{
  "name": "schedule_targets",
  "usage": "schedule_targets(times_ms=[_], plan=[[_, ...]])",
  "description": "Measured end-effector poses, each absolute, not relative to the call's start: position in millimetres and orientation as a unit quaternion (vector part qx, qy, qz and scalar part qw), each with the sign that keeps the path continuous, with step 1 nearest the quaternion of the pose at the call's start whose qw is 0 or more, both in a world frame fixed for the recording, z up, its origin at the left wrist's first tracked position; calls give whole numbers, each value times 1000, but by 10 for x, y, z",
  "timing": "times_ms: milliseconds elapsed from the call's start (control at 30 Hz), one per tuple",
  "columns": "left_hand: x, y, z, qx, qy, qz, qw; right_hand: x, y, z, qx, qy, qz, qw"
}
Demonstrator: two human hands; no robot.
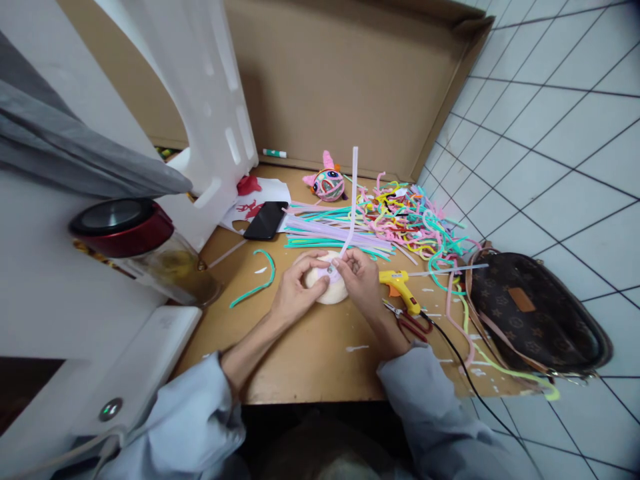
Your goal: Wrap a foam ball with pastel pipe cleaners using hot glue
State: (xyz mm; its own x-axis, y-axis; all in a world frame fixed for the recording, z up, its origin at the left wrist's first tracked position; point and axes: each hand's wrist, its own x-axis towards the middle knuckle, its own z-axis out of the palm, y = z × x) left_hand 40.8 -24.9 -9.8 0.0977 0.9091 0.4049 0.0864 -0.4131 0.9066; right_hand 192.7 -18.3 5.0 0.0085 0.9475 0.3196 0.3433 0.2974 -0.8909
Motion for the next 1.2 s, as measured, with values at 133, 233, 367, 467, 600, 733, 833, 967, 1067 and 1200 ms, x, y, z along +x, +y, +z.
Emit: schedule_targets(times_ms=[133,233,367,467,600,733,833,967,1067,1200], plan=[[414,-251,-101,632,395,548,379,1911,-198,65,-516,-631,293,499],[422,-249,-102,628,397,552,379,1906,-205,75,-516,-632,295,497],[441,-250,-83,617,407,555,382,1907,-195,53,-509,-634,298,500],[455,-253,-68,606,416,558,386,1906,-185,32,-509,-631,310,497],[457,-247,-71,598,419,560,392,1916,-181,63,-497,-627,342,494],[449,-230,-86,590,423,557,403,1962,-174,161,-479,-629,385,477],[444,-222,-82,589,419,557,409,2002,-163,219,-460,-624,427,466],[434,-226,-55,595,416,549,414,2021,-152,236,-460,-611,457,454],[425,-227,-42,597,416,540,423,2005,-147,218,-471,-605,452,456],[407,-211,-46,598,409,540,429,1975,-151,187,-484,-607,426,465]])
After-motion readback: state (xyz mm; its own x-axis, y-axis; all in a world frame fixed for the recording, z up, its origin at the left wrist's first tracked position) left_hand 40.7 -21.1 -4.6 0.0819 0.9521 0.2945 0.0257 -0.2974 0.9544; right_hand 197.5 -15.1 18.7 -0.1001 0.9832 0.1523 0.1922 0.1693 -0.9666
